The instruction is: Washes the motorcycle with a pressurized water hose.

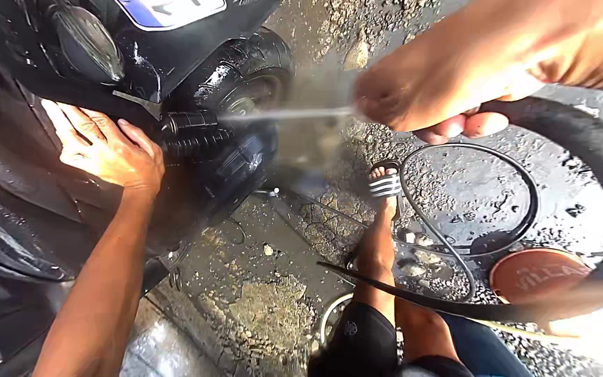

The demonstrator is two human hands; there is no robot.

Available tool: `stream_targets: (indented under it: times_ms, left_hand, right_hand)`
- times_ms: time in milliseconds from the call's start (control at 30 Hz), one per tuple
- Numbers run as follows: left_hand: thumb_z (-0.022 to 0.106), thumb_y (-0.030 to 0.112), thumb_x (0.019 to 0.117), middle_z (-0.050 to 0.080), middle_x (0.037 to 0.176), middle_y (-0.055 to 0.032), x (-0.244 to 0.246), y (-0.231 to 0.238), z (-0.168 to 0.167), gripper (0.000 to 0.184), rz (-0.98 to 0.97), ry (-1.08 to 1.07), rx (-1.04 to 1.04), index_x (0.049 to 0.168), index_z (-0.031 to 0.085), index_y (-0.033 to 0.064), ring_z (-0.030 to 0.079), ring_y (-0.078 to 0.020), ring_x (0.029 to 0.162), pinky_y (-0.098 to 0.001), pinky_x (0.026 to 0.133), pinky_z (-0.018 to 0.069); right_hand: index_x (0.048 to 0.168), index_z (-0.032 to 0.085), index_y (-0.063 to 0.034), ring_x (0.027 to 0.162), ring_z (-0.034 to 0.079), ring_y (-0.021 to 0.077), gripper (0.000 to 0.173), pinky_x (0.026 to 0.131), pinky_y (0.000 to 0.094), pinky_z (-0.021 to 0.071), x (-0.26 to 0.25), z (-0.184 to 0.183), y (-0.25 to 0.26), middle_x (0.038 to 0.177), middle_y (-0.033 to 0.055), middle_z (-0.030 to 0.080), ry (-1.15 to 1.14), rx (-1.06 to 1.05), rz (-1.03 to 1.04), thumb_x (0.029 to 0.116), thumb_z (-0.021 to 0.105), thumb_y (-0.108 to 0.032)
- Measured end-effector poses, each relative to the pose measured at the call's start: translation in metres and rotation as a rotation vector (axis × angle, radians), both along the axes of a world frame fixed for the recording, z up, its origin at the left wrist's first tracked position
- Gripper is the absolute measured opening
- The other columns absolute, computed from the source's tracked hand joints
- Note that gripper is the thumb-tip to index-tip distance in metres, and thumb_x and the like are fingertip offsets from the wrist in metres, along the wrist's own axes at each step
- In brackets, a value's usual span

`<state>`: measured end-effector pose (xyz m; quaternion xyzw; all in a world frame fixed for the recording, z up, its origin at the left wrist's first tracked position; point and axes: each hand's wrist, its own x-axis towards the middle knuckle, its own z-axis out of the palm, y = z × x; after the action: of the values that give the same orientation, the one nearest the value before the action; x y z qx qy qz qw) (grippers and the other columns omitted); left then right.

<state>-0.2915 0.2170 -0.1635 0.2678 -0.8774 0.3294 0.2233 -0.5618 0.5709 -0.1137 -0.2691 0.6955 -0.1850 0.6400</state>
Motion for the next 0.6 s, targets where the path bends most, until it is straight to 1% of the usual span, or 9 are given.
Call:
stream_targets:
  times_ms: [33,67,133,233,267,333,400,467,600]
  left_hand:
    - [0.042,0.034,0.1023,0.053,0.148,-0.0265,-0.001,0.001,-0.001,0.049,-0.015,0.015,-0.006,0.134,0.063,0.0028,0.051,-0.0414,0.135,-0.0561,0.096,0.0371]
    - [0.043,0.034,0.1017,0.053,0.148,-0.0271,0.000,0.002,0.000,0.049,-0.016,0.020,-0.001,0.133,0.063,0.0023,0.051,-0.0417,0.135,-0.0564,0.096,0.0369]
    - [0.042,0.034,0.1020,0.050,0.150,-0.0282,0.000,0.007,0.003,0.050,0.006,0.008,0.036,0.135,0.061,0.0009,0.049,-0.0435,0.136,-0.0578,0.098,0.0355]
    - [0.040,0.037,0.1034,0.051,0.148,-0.0311,0.000,0.010,0.004,0.054,0.034,-0.021,0.055,0.134,0.062,-0.0014,0.048,-0.0480,0.136,-0.0602,0.100,0.0347]
    - [0.040,0.038,0.1037,0.052,0.146,-0.0320,0.001,0.010,0.004,0.054,0.041,-0.029,0.051,0.132,0.063,-0.0020,0.049,-0.0488,0.135,-0.0603,0.100,0.0352]
    - [0.040,0.039,0.1030,0.051,0.146,-0.0334,0.005,0.011,0.005,0.056,0.052,-0.042,0.073,0.133,0.061,-0.0029,0.048,-0.0497,0.135,-0.0612,0.099,0.0339]
    - [0.040,0.038,0.1034,0.051,0.145,-0.0333,0.008,0.012,0.005,0.053,0.035,-0.039,0.095,0.133,0.061,-0.0017,0.046,-0.0499,0.136,-0.0616,0.100,0.0326]
    - [0.041,0.036,0.1028,0.051,0.145,-0.0332,0.009,0.014,0.007,0.051,0.025,-0.050,0.118,0.134,0.060,-0.0011,0.045,-0.0503,0.135,-0.0613,0.100,0.0321]
    - [0.044,0.031,0.1006,0.054,0.143,-0.0333,0.011,0.019,0.009,0.048,-0.004,-0.025,0.160,0.129,0.062,-0.0034,0.045,-0.0500,0.135,-0.0596,0.099,0.0320]
  right_hand:
    - [0.086,0.056,-0.0086,0.035,0.038,0.0046,0.012,0.034,0.0165,0.0333,-0.001,0.003,-0.012,0.050,0.0010,0.041,-0.007,0.058,-0.006,0.0981,0.055,-0.008]
    - [0.085,0.055,-0.0074,0.035,0.038,0.0050,0.014,0.034,0.0168,0.0341,-0.002,0.005,-0.024,0.051,0.0015,0.040,-0.009,0.105,0.007,0.0984,0.053,-0.005]
    - [0.083,0.054,-0.0062,0.036,0.037,0.0067,0.017,0.037,0.0181,0.0339,-0.008,0.008,-0.047,0.052,0.0020,0.040,0.003,0.193,0.023,0.0991,0.052,-0.005]
    - [0.078,0.052,-0.0076,0.036,0.036,0.0085,0.019,0.036,0.0211,0.0328,-0.021,-0.003,-0.068,0.053,0.0026,0.041,0.040,0.251,0.005,0.0961,0.054,-0.006]
    - [0.077,0.053,-0.0079,0.036,0.037,0.0090,0.018,0.036,0.0219,0.0336,-0.026,-0.007,-0.073,0.053,0.0029,0.042,0.051,0.257,-0.001,0.0955,0.054,-0.006]
    - [0.081,0.052,-0.0066,0.038,0.039,0.0097,0.017,0.037,0.0221,0.0366,-0.038,-0.017,-0.081,0.056,0.0036,0.043,0.022,0.256,0.039,0.0979,0.053,-0.005]
    - [0.080,0.053,-0.0077,0.037,0.039,0.0094,0.016,0.037,0.0219,0.0359,-0.047,-0.024,-0.086,0.054,0.0034,0.045,0.007,0.249,0.072,0.0960,0.052,-0.006]
    - [0.083,0.054,-0.0071,0.038,0.039,0.0097,0.015,0.037,0.0219,0.0359,-0.057,-0.024,-0.091,0.056,0.0042,0.045,-0.021,0.250,0.111,0.0982,0.052,-0.006]
    - [0.086,0.052,-0.0061,0.037,0.038,0.0096,0.018,0.037,0.0212,0.0361,-0.072,-0.017,-0.102,0.056,0.0039,0.043,-0.054,0.289,0.181,0.1028,0.048,-0.007]
